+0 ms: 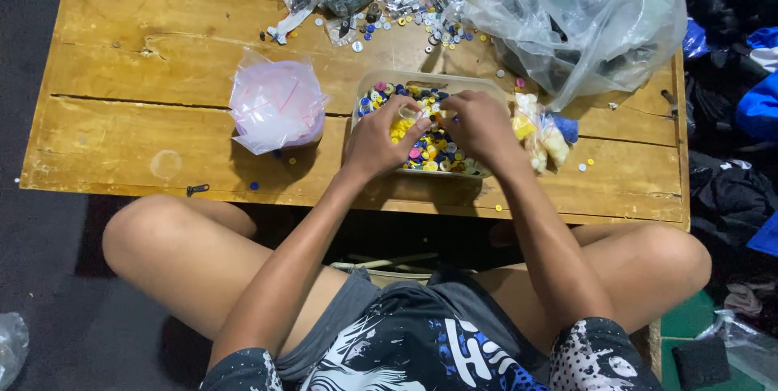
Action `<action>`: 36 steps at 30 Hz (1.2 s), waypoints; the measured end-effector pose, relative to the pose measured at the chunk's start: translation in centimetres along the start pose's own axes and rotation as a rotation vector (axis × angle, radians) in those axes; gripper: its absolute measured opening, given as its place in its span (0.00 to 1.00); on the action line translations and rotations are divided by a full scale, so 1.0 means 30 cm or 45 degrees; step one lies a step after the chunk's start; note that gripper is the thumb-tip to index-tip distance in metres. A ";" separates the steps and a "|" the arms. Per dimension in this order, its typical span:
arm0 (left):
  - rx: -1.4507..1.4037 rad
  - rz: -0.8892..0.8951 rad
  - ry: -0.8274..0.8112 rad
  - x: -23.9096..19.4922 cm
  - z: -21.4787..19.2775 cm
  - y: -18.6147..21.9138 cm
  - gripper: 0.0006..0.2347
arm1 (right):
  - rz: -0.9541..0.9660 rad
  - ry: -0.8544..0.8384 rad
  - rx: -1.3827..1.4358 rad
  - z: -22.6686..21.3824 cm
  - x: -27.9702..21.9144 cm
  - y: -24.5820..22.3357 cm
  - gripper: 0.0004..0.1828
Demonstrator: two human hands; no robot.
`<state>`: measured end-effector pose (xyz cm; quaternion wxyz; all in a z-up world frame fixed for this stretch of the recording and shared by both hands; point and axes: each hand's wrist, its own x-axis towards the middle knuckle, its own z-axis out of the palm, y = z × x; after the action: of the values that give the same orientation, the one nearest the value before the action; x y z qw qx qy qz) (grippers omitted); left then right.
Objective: The person sits cross-legged on the floor and sorts colorful bottle caps from a clear plastic container. They pick up individual caps with both hands, inspect them, and place them back into the container or onto the wooden table.
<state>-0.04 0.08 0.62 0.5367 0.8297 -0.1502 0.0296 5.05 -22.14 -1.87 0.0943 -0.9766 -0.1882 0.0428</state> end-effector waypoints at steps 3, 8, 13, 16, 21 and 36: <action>0.015 0.002 0.027 0.001 0.007 -0.008 0.14 | -0.235 0.068 0.102 0.093 0.010 -0.006 0.17; 0.011 -0.005 0.040 0.007 0.022 -0.031 0.12 | -0.192 -0.059 0.309 0.062 0.021 -0.022 0.13; 0.004 -0.027 0.018 0.009 0.019 -0.031 0.12 | -0.037 -0.074 0.643 0.006 0.011 0.034 0.14; 0.043 0.013 -0.022 0.001 0.015 -0.034 0.12 | 0.182 -0.133 0.840 -0.046 -0.016 0.018 0.13; 0.203 0.049 -0.028 0.006 0.011 -0.066 0.13 | 0.428 -0.125 1.582 -0.062 -0.021 0.021 0.15; 0.224 -0.026 0.087 -0.007 0.025 -0.047 0.13 | 0.444 -0.068 1.719 -0.002 -0.012 0.030 0.14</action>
<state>0.07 -0.03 -0.99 0.4669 0.8737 -0.1201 0.0654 5.04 -23.11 -1.98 0.6680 -0.7188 0.0367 0.1891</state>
